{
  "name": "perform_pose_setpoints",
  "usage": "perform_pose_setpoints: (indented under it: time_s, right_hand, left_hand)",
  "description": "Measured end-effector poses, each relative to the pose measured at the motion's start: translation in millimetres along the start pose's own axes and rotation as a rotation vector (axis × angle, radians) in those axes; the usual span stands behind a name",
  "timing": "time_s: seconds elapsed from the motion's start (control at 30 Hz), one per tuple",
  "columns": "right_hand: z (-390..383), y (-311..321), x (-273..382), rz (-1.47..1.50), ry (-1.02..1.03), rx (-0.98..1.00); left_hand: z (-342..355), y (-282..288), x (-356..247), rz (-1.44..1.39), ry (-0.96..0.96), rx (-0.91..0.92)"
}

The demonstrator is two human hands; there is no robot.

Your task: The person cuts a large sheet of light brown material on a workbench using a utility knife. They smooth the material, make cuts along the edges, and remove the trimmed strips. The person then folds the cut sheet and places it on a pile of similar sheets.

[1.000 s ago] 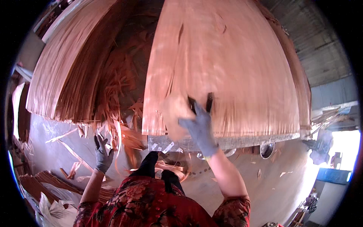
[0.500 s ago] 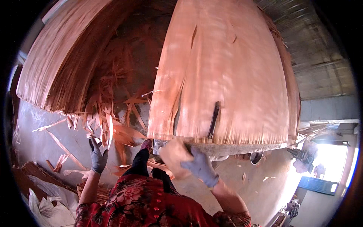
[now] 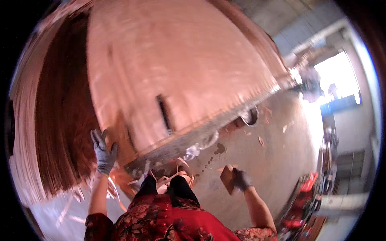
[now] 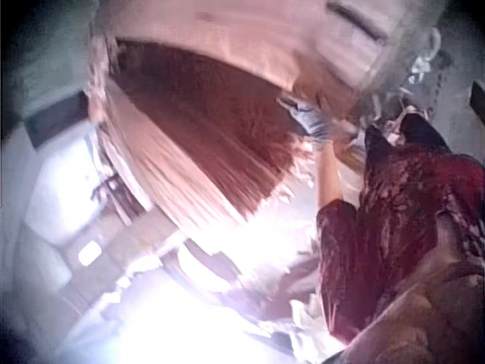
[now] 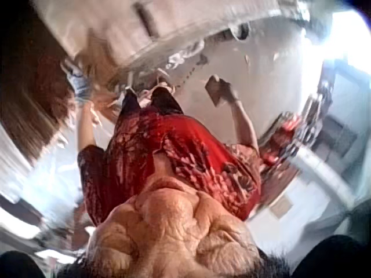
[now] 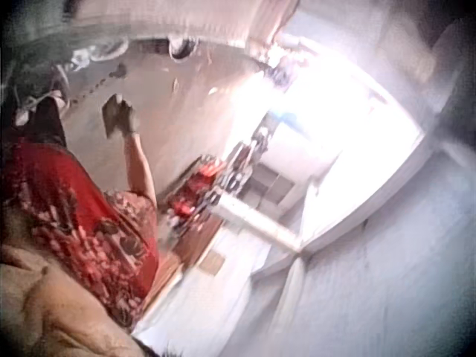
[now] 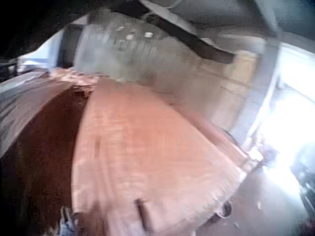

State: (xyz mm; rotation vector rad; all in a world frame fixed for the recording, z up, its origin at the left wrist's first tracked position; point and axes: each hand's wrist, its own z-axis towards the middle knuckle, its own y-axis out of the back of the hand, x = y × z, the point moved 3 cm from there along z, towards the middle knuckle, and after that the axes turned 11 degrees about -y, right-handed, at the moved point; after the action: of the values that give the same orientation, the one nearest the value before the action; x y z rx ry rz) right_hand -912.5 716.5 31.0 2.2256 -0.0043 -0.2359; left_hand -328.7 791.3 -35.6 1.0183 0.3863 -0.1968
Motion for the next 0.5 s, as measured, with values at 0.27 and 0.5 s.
perform_pose_setpoints:
  time_s: [0.27,0.5]
  right_hand:
    - [135,-18,-155,0.742,-0.213,-0.393]
    - [340,42,-210,1.452,-0.151,-0.518]
  left_hand:
    - [67,-62,-44,0.176,0.024,0.156]
    - [86,-76,-44,-0.026,0.266,0.407]
